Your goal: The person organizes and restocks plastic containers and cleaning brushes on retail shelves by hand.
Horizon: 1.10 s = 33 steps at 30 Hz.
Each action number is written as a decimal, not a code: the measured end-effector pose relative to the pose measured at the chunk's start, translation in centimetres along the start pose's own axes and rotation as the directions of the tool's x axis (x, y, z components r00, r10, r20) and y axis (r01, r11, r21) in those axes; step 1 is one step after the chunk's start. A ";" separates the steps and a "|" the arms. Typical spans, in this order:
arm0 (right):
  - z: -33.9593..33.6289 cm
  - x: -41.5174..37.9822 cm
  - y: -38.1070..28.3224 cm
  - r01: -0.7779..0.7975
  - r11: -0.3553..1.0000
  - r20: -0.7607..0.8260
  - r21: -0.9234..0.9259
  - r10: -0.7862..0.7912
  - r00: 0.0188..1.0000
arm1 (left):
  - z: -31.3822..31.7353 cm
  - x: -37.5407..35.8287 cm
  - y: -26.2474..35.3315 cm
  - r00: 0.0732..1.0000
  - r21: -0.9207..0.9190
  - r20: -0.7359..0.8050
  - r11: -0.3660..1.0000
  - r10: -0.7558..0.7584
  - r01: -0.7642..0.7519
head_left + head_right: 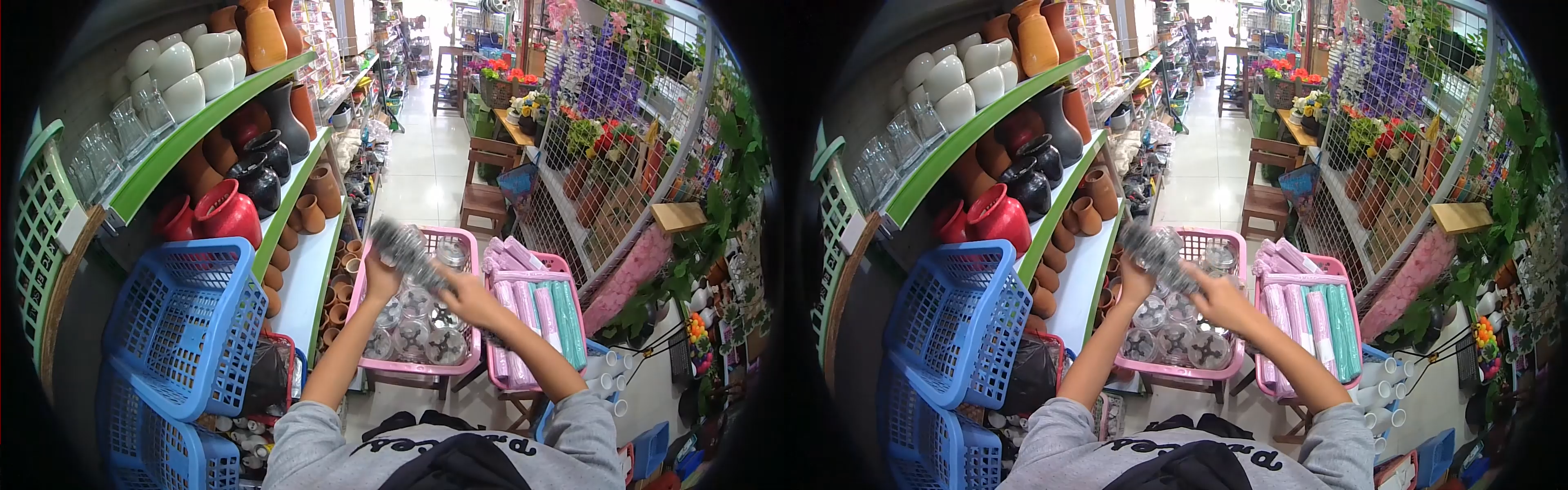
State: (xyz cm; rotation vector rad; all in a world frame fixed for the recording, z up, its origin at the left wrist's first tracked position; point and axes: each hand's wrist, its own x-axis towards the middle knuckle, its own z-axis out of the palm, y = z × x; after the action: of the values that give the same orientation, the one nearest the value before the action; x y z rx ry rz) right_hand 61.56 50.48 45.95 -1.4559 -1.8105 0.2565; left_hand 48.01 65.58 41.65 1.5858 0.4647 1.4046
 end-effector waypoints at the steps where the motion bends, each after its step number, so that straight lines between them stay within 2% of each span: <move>1: 0.0 -0.2 -1.1 -0.023 0.991 0.091 -0.129 0.035 0.995 | -0.3 -0.1 0.2 0.989 0.170 0.095 0.977 0.117 -0.132; 2: 0.0 -0.2 -1.1 -0.026 0.992 0.092 -0.125 0.038 0.995 | -0.6 -0.4 0.3 0.956 0.321 0.208 0.908 0.209 -0.268; 3: -0.2 0.1 -1.0 -0.076 0.990 0.045 -0.116 0.082 0.996 | -0.2 -0.3 0.4 0.967 0.204 0.169 0.953 0.190 -0.223; 4: -0.5 0.4 -0.8 -0.121 0.987 -0.002 -0.109 0.121 0.993 | 0.1 0.0 0.4 0.967 0.204 0.168 0.953 0.193 -0.226; 6: 0.0 0.2 1.7 -0.152 0.987 -0.038 -0.046 0.150 0.988 | 0.3 0.1 0.3 0.999 -0.168 0.041 0.985 -0.022 0.028; 7: 0.0 0.4 2.5 -0.182 0.983 -0.076 0.020 0.183 0.980 | -0.2 0.2 0.5 0.997 -0.169 0.024 0.982 -0.077 0.080; 8: 0.0 0.4 3.2 -0.206 0.975 -0.113 0.086 0.215 0.970 | -0.3 0.4 0.7 0.997 -0.169 0.026 0.983 -0.071 0.075; 9: 0.0 -0.1 3.7 -0.230 0.955 -0.052 0.189 0.243 0.969 | -0.4 0.5 0.9 0.988 -0.302 0.078 0.941 -0.133 0.150; 10: -0.2 -0.1 3.4 -0.229 0.955 -0.051 0.188 0.242 0.969 | -0.6 0.5 1.1 0.973 -0.424 0.137 0.876 -0.188 0.229; 11: -0.3 0.0 3.2 -0.213 0.953 -0.054 0.215 0.230 0.972 | -0.9 0.7 0.4 0.961 -0.342 0.163 0.900 -0.224 0.268; 12: -0.4 -0.1 2.8 -0.200 0.949 -0.056 0.242 0.219 0.974 | -1.0 0.7 0.2 0.960 -0.342 0.162 0.900 -0.227 0.270; 13: -0.8 -0.1 2.0 -0.202 0.949 -0.054 0.243 0.221 0.974 | -1.0 0.8 0.3 0.972 -0.140 0.193 0.977 -0.132 0.160; 14: -1.4 0.1 0.9 -0.234 0.950 0.017 0.206 0.236 0.972 | -1.0 0.9 0.2 0.968 0.063 0.246 0.998 -0.042 0.027; 15: -2.1 0.3 -0.1 -0.264 0.950 0.086 0.167 0.253 0.964 | -1.3 1.2 -0.3 0.955 0.145 0.286 0.988 -0.083 0.043; 16: -2.6 0.6 -1.3 -0.266 0.949 0.086 0.167 0.255 0.963 | -1.2 1.3 0.3 0.954 0.145 0.287 0.988 -0.085 0.044; 18: -3.3 1.2 -2.9 -0.412 0.909 0.239 -0.070 0.416 0.877 | -1.0 1.6 2.6 0.953 0.154 0.273 0.984 -0.127 0.087; 19: -3.2 1.0 -2.3 -0.414 0.908 0.237 -0.067 0.417 0.877 | -0.7 1.6 3.0 0.964 0.063 0.238 0.992 -0.119 0.107; 20: -3.0 0.9 -1.1 -0.401 0.915 0.126 0.037 0.394 0.910 | -0.8 1.5 2.9 0.963 0.063 0.241 0.992 -0.119 0.107; 21: -2.7 0.9 0.0 -0.372 0.918 0.008 0.135 0.375 0.927 | -0.8 1.4 2.6 0.974 -0.030 0.211 0.996 -0.077 0.085; 22: -2.2 0.8 0.7 -0.370 0.919 0.004 0.135 0.373 0.928 | -0.8 1.4 2.5 0.983 -0.121 0.178 0.991 -0.035 0.057; 23: -1.5 0.3 1.4 -0.258 0.958 -0.059 0.123 0.267 0.962 | -0.7 1.6 2.5 0.981 -0.077 0.189 0.997 0.035 -0.021; 24: -0.9 0.0 1.9 -0.146 0.984 -0.114 0.104 0.157 0.981 | -0.8 1.6 2.4 0.982 -0.078 0.187 0.997 0.035 -0.020; 25: -0.8 0.4 1.4 -0.018 1.000 -0.180 0.015 0.021 0.983 | -0.9 1.7 2.2 0.978 -0.140 0.203 0.987 -0.046 0.075; 26: -1.3 0.6 0.9 -0.017 1.000 -0.175 0.017 0.020 0.984 | -1.1 1.6 1.9 0.967 -0.197 0.223 0.965 -0.125 0.170; 27: -2.2 0.8 0.3 -0.166 0.984 -0.088 0.069 0.172 0.981 | -1.1 1.4 1.5 0.961 -0.316 0.256 0.930 -0.107 0.187; 28: -2.8 0.9 -0.4 -0.316 0.943 0.005 0.108 0.317 0.948 | -1.0 1.1 1.5 0.961 -0.314 0.256 0.930 -0.109 0.189; 29: -2.1 0.8 1.2 -0.245 0.952 -0.041 0.185 0.256 0.966 | -0.8 0.9 1.4 0.947 -0.496 0.238 0.812 -0.213 0.308; 30: -1.9 0.8 1.4 -0.243 0.952 -0.046 0.185 0.256 0.966 | -0.5 0.9 1.4 0.918 -0.655 0.245 0.645 -0.312 0.394; 31: -1.7 0.7 1.3 -0.235 0.956 -0.063 0.178 0.249 0.966 | -0.3 0.7 1.2 0.892 -0.699 0.239 0.570 -0.383 0.432; 32: -1.4 0.5 1.2 -0.227 0.959 -0.080 0.170 0.243 0.967 | -0.1 0.8 0.9 0.892 -0.699 0.242 0.570 -0.381 0.433; 33: -1.1 0.4 1.0 -0.221 0.966 -0.079 0.132 0.233 0.969 | 0.1 1.0 0.7 0.837 -0.769 0.277 0.414 -0.472 0.487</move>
State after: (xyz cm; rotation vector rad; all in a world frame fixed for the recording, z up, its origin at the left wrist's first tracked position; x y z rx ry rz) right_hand 63.06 50.85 46.30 -1.5621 -1.5262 0.4002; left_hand 48.16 65.94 42.77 0.5867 0.1603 0.9034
